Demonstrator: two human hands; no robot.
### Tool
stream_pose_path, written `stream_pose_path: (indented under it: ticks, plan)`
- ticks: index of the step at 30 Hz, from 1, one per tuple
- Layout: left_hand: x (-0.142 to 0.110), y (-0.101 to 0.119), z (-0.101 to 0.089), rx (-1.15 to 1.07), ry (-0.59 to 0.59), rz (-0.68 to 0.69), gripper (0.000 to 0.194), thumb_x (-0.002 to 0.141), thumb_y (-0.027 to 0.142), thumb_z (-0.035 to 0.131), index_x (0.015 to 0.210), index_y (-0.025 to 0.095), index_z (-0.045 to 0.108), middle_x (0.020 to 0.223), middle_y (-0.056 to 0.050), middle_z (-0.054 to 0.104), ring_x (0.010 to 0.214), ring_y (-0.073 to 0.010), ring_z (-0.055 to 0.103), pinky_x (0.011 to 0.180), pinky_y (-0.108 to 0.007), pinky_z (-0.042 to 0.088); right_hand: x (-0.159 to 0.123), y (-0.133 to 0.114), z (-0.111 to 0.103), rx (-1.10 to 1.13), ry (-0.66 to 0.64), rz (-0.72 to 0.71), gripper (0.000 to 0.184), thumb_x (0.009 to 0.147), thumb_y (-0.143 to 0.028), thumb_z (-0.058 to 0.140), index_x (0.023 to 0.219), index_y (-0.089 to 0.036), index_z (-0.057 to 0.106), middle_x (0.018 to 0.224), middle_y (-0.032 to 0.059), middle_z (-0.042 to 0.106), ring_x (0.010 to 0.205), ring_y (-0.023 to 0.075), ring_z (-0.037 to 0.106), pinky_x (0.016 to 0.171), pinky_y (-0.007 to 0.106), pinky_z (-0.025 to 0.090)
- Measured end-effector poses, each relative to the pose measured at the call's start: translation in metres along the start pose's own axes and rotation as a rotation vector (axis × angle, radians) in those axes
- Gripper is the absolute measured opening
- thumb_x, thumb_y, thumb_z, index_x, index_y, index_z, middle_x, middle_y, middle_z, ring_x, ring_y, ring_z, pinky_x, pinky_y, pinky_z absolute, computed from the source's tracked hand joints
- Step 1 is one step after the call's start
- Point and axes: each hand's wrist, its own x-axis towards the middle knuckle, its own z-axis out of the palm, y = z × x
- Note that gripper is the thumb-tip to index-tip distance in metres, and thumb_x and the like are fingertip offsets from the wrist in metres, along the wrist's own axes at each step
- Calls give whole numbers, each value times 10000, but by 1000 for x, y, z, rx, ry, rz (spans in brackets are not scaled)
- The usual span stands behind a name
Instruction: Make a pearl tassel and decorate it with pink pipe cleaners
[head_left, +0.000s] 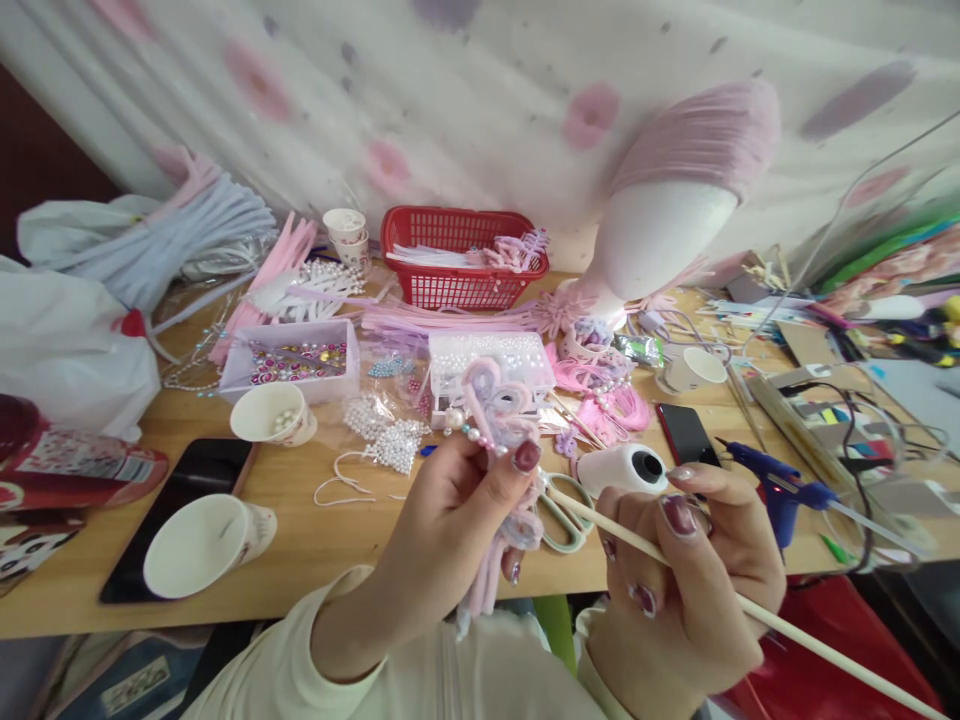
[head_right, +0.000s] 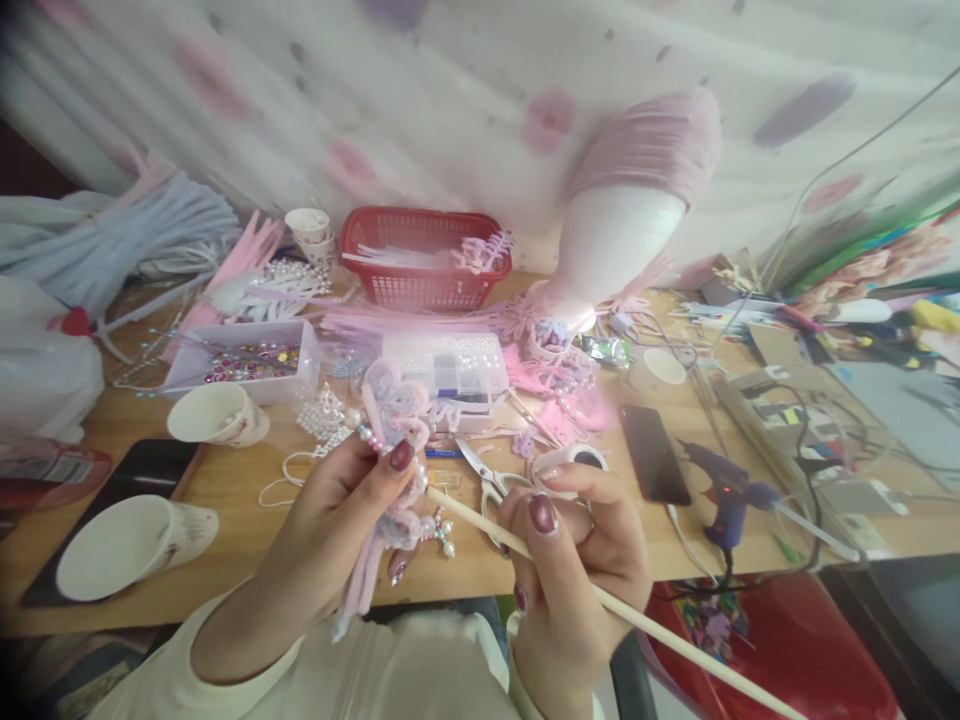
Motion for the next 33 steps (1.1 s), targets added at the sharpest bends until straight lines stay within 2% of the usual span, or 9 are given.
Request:
stream_pose_path:
  ticks: [3,7,12,22,25,29,31,33]
  plan:
    - [0,0,-1,-17,7,-11,462,763,520,868,763,182,555,596,96,535,423,-27,495,369,-113,429,-1,-2,-1,-10,12,82,83,904,-184,729,982,-212,727,404,-129,388,352,71,223,489,268,318]
    - [3,-2,-7,-24,-69,-7,449,794,510,848,761,183,542,583,102,521,400,-27,494,339,-108,421,0,-4,-5,13,-21,166,119,869,-256,792,969,-215,741,433,-115,392,394,79,238,519,282,347]
    - [7,-6,-12,-29,-128,-1,401,835,470,823,771,184,550,580,104,520,387,-25,485,327,-103,434,4,-2,-10,39,-101,161,144,858,-273,815,967,-218,738,484,-99,413,431,93,269,532,289,365]
    - [9,-7,-12,14,-139,-23,422,816,505,822,761,195,542,572,94,492,403,-41,467,322,-118,416,5,3,-18,111,-280,207,138,886,-242,768,1001,-219,698,593,-76,415,531,111,364,559,267,385]
    - [10,-6,-13,39,-111,-45,441,802,540,822,776,201,542,584,85,499,421,-48,463,326,-118,399,7,2,-16,111,-252,199,110,877,-214,763,963,-209,695,598,-70,435,541,112,389,556,258,401]
    - [12,-4,-15,33,-23,10,507,784,554,838,682,189,501,563,88,427,439,-23,371,346,-77,340,10,0,-15,74,-130,127,96,853,-201,779,924,-192,715,615,-57,492,522,105,390,559,258,424]
    - [13,-2,-14,-26,-26,-4,537,756,561,858,656,191,481,558,92,413,423,-20,324,325,-81,325,9,0,-14,66,-111,89,79,901,-252,741,941,-184,736,597,-56,485,493,105,391,532,263,408]
    - [14,1,-13,-96,-62,-87,537,725,555,883,672,200,484,551,98,421,403,-24,290,295,-92,315,6,0,-12,59,-143,45,169,980,-315,656,965,-182,760,600,-43,514,470,109,427,516,277,407]
